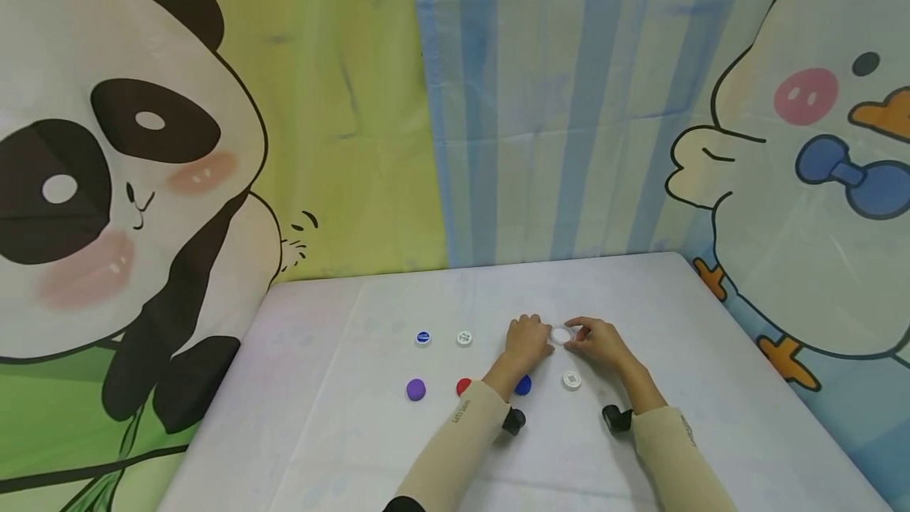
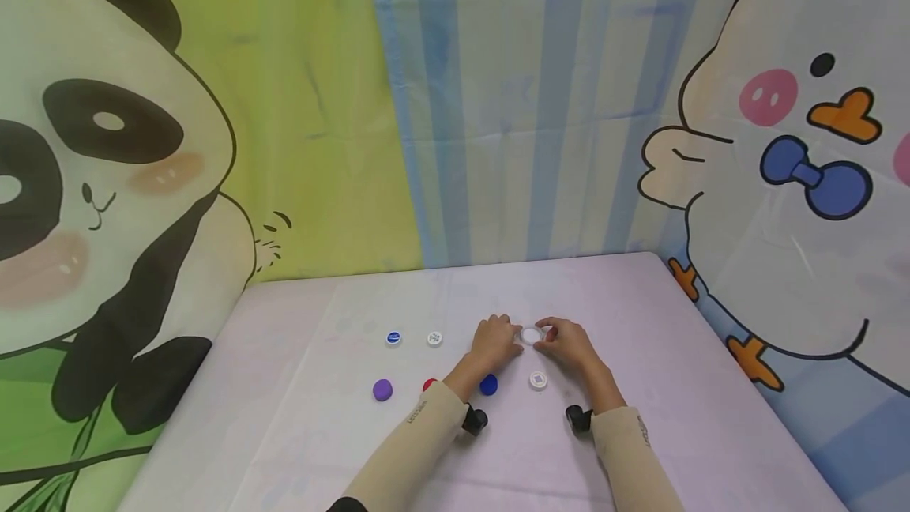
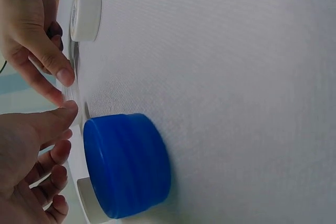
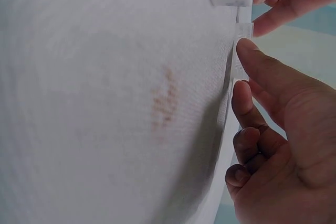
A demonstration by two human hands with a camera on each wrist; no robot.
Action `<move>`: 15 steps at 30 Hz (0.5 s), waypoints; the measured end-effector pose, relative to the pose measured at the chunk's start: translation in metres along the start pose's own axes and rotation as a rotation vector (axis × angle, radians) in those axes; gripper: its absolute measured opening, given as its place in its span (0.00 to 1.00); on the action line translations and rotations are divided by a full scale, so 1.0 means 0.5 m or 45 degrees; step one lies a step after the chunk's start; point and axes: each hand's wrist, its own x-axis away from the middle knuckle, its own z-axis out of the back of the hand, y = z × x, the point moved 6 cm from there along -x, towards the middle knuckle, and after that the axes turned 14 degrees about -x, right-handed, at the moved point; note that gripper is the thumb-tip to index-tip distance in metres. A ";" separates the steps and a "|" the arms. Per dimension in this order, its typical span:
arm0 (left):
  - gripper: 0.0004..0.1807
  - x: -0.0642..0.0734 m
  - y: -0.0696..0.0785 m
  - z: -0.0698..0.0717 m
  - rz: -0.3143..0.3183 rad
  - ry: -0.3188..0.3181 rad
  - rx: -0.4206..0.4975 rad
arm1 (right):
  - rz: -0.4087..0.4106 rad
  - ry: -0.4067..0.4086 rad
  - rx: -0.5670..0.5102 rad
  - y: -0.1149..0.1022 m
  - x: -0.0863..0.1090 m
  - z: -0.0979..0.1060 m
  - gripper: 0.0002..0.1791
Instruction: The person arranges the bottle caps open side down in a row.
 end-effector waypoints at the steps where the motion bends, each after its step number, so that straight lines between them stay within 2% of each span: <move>1: 0.21 0.000 0.000 0.001 -0.002 0.010 0.004 | 0.008 0.004 0.004 0.000 0.000 0.000 0.22; 5: 0.18 -0.001 -0.001 0.004 -0.012 0.056 0.002 | 0.045 0.011 0.012 -0.005 0.001 0.000 0.22; 8: 0.18 0.001 -0.003 0.006 -0.013 0.078 0.047 | 0.070 0.016 0.017 -0.011 0.004 -0.001 0.22; 11: 0.19 0.004 -0.013 0.017 0.013 0.120 0.183 | 0.123 0.044 0.028 -0.024 0.012 0.006 0.22; 15: 0.19 0.012 -0.039 0.047 0.049 0.243 0.419 | 0.228 0.118 0.024 -0.061 0.031 0.026 0.23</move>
